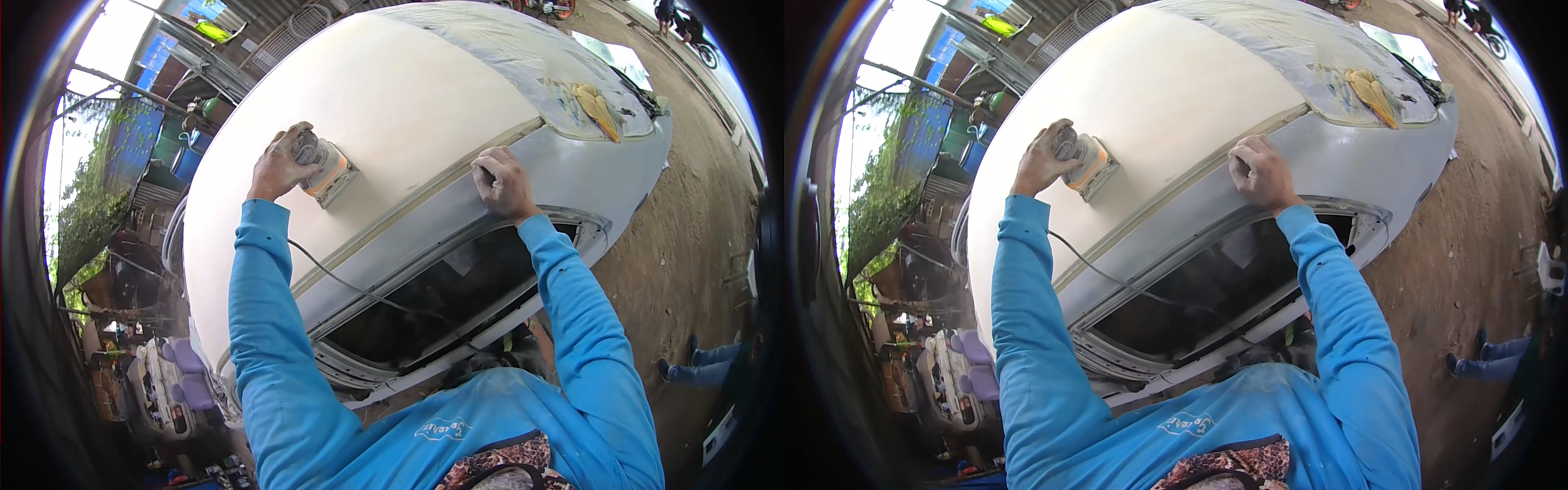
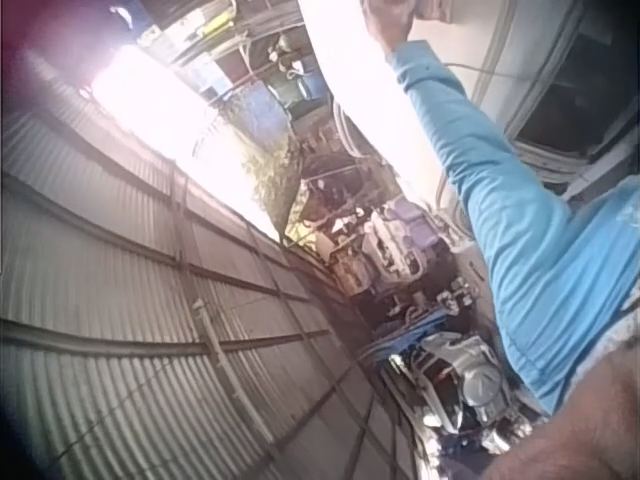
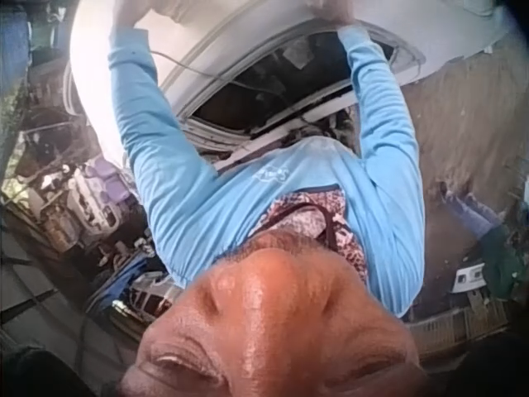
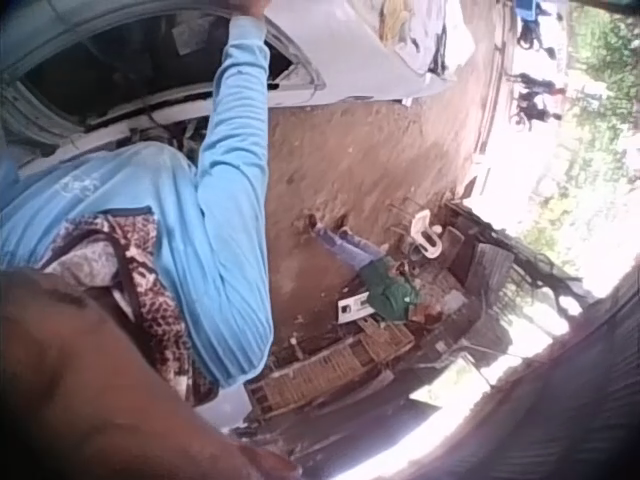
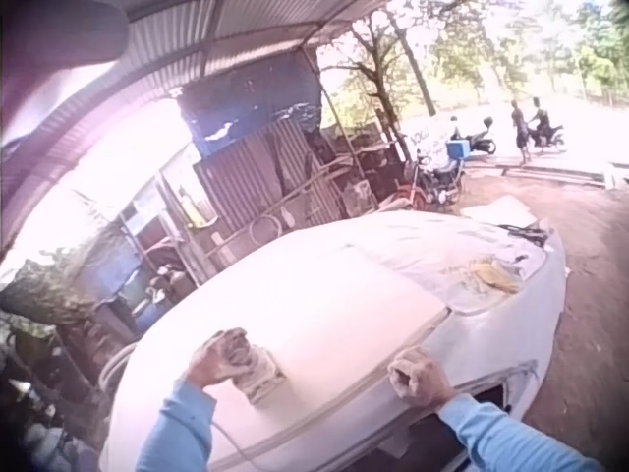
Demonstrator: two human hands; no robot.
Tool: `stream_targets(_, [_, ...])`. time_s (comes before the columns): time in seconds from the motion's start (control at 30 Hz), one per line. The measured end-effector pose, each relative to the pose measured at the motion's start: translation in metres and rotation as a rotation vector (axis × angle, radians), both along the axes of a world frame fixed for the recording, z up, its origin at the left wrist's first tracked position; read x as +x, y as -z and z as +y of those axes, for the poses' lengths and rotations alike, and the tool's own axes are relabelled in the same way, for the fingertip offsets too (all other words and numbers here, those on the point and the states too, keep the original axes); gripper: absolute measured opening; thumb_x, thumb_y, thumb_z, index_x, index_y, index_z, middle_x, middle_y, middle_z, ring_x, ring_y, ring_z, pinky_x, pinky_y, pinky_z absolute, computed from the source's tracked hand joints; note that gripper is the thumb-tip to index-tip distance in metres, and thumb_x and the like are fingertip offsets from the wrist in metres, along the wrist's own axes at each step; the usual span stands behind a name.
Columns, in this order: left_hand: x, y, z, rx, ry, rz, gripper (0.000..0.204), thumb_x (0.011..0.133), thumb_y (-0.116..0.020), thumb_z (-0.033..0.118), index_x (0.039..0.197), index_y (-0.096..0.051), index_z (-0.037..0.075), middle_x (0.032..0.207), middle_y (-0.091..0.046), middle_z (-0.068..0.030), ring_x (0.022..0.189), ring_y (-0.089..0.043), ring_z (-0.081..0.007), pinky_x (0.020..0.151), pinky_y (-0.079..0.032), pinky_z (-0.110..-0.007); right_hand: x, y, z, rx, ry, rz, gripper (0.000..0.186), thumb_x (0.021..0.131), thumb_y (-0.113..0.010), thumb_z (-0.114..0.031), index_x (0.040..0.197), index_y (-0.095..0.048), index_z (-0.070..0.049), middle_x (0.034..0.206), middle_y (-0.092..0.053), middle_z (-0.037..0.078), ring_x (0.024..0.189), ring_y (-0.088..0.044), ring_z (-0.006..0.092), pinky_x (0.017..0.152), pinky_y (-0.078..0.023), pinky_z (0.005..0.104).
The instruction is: Sanding the roof of a car using an electric orbital sander.
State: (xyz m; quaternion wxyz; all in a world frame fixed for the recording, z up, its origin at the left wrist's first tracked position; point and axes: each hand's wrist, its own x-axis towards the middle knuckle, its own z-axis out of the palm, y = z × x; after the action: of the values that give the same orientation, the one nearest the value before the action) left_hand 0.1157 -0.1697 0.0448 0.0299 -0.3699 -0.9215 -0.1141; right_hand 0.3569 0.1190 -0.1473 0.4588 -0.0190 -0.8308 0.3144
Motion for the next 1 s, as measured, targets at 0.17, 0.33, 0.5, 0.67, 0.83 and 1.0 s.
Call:
stream_targets(0.17, [-0.005, -0.001, -0.081, 0.004, -0.131, 0.004, 0.080, 0.062, -0.089, 0.022, 0.136, -0.061, 0.024, 0.128, -0.065, -0.0050, 0.121, -0.064, -0.0270, 0.107, -0.052, -0.041, -0.001, 0.000, -0.001, -0.005, 0.016, -0.008, 0.002, 0.086, -0.067, -0.003, 0.086, -0.069, -0.002, 0.090, -0.068, 0.012, 0.089, -0.065, 0.0336, 0.080, -0.054, 0.0420])
stream_targets(0.33, [-0.003, -0.003, -0.176, 0.039, -0.266, 0.008, 0.081, 0.062, -0.089, 0.020, 0.138, -0.059, 0.021, 0.130, -0.063, -0.0105, 0.123, -0.062, -0.0302, 0.109, -0.051, -0.042, -0.002, -0.001, -0.004, 0.036, 0.002, -0.021, 0.002, 0.087, -0.066, -0.002, 0.086, -0.068, -0.001, 0.091, -0.068, 0.012, 0.089, -0.064, 0.0336, 0.080, -0.053, 0.0415])
stream_targets(0.5, [0.002, 0.000, -0.281, 0.019, -0.397, 0.024, 0.083, 0.067, -0.088, 0.019, 0.142, -0.053, 0.018, 0.130, -0.063, -0.0164, 0.122, -0.062, -0.0333, 0.106, -0.052, -0.043, -0.002, -0.001, -0.005, 0.027, -0.007, -0.026, 0.003, 0.087, -0.066, 0.000, 0.089, -0.068, -0.001, 0.092, -0.067, 0.013, 0.090, -0.064, 0.0332, 0.081, -0.053, 0.0410])
stream_targets(0.67, [0.012, 0.012, -0.395, 0.100, -0.541, -0.009, 0.082, 0.067, -0.088, 0.016, 0.141, -0.053, 0.014, 0.126, -0.066, -0.0174, 0.116, -0.066, -0.0313, 0.101, -0.053, -0.042, -0.002, 0.000, -0.005, 0.022, -0.001, -0.029, 0.004, 0.091, -0.065, -0.002, 0.092, -0.069, 0.000, 0.093, -0.067, 0.013, 0.091, -0.064, 0.0314, 0.081, -0.053, 0.0389])
stream_targets(0.83, [0.023, 0.026, -0.483, 0.221, -0.725, -0.054, 0.078, 0.071, -0.088, 0.016, 0.140, -0.053, 0.008, 0.115, -0.071, -0.0140, 0.103, -0.069, -0.0227, 0.092, -0.056, -0.036, -0.005, 0.000, -0.009, 0.018, 0.028, -0.041, 0.002, 0.088, -0.067, -0.002, 0.090, -0.068, -0.001, 0.092, -0.067, 0.012, 0.091, -0.063, 0.0321, 0.081, -0.052, 0.0397])
stream_targets(1.0, [0.001, 0.029, -0.508, 0.248, -1.019, -0.084, 0.073, 0.076, -0.083, 0.022, 0.139, -0.052, 0.002, 0.120, -0.069, -0.0169, 0.106, -0.068, -0.0255, 0.093, -0.055, -0.038, -0.005, 0.001, -0.010, 0.037, 0.042, -0.072, 0.001, 0.088, -0.067, -0.002, 0.089, -0.067, -0.001, 0.092, -0.066, 0.011, 0.091, -0.063, 0.0316, 0.081, -0.052, 0.0396])
